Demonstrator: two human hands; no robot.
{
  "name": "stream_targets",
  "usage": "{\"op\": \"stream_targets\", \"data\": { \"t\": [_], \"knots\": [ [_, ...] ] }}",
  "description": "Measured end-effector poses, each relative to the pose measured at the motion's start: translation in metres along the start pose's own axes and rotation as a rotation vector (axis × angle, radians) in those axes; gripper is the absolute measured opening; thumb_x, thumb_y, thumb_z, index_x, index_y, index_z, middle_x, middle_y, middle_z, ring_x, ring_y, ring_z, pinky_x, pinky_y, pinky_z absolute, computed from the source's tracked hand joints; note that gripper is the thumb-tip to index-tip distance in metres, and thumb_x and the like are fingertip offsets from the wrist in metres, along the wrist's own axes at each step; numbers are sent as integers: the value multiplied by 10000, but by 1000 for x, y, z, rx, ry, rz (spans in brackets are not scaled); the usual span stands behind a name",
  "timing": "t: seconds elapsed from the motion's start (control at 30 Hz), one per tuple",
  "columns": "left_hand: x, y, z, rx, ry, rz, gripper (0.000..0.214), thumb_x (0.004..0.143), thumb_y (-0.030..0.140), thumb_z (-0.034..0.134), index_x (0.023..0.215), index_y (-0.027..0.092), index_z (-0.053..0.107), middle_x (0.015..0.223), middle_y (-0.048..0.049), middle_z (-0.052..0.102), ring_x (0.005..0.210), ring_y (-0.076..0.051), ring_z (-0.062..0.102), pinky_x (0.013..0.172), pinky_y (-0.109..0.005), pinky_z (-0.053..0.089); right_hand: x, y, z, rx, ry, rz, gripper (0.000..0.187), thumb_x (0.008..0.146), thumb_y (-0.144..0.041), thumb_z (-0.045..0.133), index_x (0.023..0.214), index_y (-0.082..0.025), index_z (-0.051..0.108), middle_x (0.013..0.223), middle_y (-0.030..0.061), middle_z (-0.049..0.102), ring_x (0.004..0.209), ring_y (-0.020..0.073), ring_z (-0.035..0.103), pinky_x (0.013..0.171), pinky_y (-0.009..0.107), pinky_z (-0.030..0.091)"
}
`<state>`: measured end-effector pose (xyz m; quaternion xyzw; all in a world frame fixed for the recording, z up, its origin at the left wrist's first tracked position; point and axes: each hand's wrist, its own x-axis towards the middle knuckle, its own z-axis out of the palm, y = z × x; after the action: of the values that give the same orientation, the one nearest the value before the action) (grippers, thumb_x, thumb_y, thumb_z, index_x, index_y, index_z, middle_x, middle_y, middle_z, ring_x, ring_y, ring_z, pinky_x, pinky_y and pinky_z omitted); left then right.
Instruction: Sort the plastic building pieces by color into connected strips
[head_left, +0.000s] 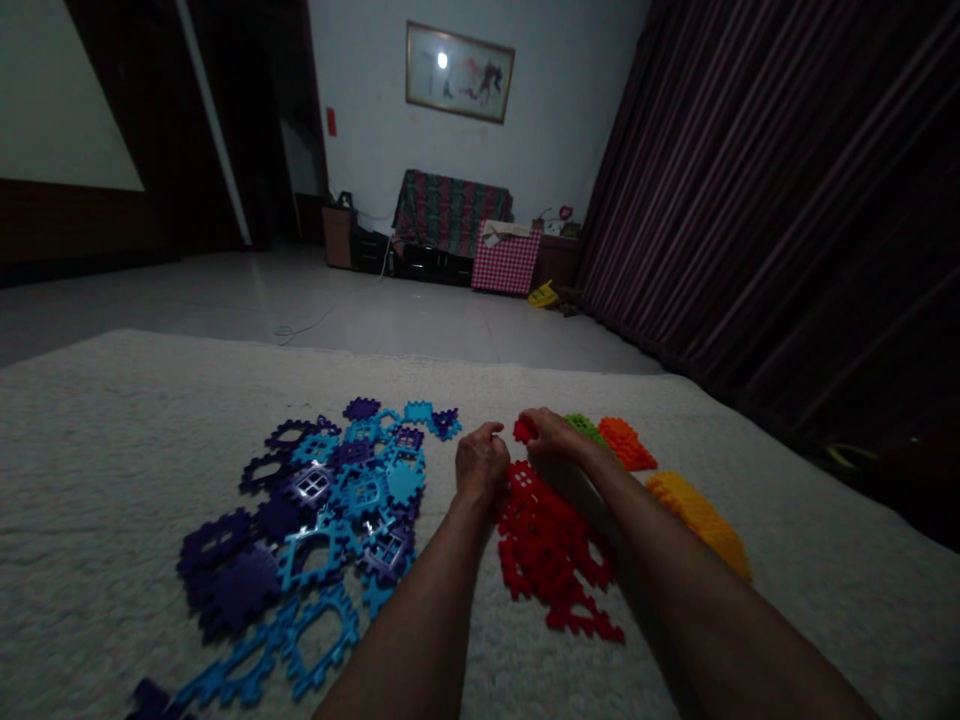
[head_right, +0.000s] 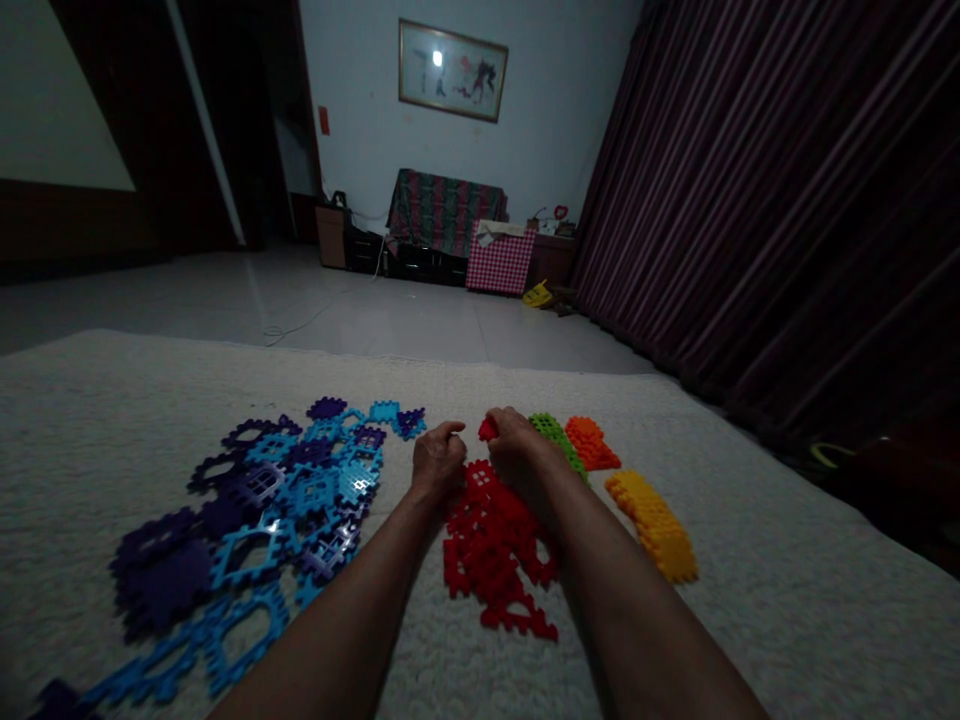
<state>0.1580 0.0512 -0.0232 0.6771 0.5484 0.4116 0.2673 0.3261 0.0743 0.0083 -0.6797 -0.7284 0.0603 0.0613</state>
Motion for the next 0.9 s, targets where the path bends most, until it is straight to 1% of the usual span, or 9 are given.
{"op": "stream_targets", "data": {
  "t": [0.07, 0.2, 0.33, 0.43, 0.5, 0.6, 0.67, 0.77, 0.9],
  "knots": [
    [1, -1, 1, -10, 3, -4, 406, 805, 134, 448, 1089, 190, 733, 926, -78, 766, 871, -194, 694, 854, -278, 503, 1, 3, 0, 4, -18, -20, 376, 662, -88, 606, 1020, -194, 643, 1044, 70, 634, 927, 197, 587, 787, 261, 426],
    [1, -1, 1, -17, 8, -5, 407, 795, 143, 450, 1081, 186, 737, 914, -87, 765, 877, -210, 692, 844, -294, 506, 0, 5, -1, 53, -29, -66, 629, 632, -43, 592, 1242, -194, 566, 1195, 91, 594, 1075, 217, 570, 904, 288, 431],
    [1, -1, 1, -35, 11, -6, 405, 789, 143, 454, 1075, 185, 737, 917, -80, 764, 873, -197, 692, 854, -287, 506, -12, 0, -5, 73, -3, -119, 694, 637, -16, 565, 1313, -161, 516, 1303, 118, 530, 1198, 219, 514, 1000, 309, 403],
    [1, -2, 2, -67, 22, -15, 405, 801, 147, 438, 1079, 169, 732, 885, -78, 764, 828, -187, 695, 835, -283, 512, -32, -8, -7, 100, 143, -158, 589, 693, -35, 550, 1269, -156, 553, 1285, 118, 545, 1187, 204, 515, 1002, 305, 397],
    [1, -2, 3, -94, 32, -17, 401, 811, 155, 430, 1078, 165, 729, 867, -75, 763, 802, -181, 695, 817, -278, 517, -50, -13, -7, 120, 201, -134, 414, 760, -87, 538, 1159, -154, 623, 1138, 104, 627, 1062, 198, 570, 933, 294, 421],
    [1, -2, 4, -112, 38, -25, 394, 811, 159, 433, 1070, 164, 730, 849, -71, 761, 785, -176, 695, 810, -274, 520, -74, -22, -5, 105, 127, -47, 223, 798, -145, 530, 952, -151, 692, 898, 70, 688, 816, 169, 601, 743, 249, 422],
    [1, -3, 4, -109, 40, -27, 393, 805, 157, 436, 1063, 164, 733, 842, -72, 760, 780, -177, 694, 816, -279, 520, -84, -28, -3, 76, 61, -1, 189, 834, -221, 527, 810, -154, 703, 765, 57, 682, 693, 152, 581, 643, 241, 381],
    [2, -3, 4, -120, 37, -33, 394, 800, 156, 441, 1062, 167, 734, 830, -68, 758, 770, -176, 692, 815, -282, 522, -87, -39, -2, 64, 34, 65, 221, 831, -316, 573, 764, -160, 714, 763, 70, 700, 690, 155, 596, 602, 241, 349],
    [2, -3, 3, -127, 36, -56, 389, 799, 160, 448, 1064, 167, 733, 838, -69, 757, 778, -174, 692, 812, -278, 522, -83, -48, 0, 108, 33, 157, 160, 774, -219, 585, 795, -167, 735, 800, 65, 730, 744, 158, 632, 625, 230, 358]
  ]
}}
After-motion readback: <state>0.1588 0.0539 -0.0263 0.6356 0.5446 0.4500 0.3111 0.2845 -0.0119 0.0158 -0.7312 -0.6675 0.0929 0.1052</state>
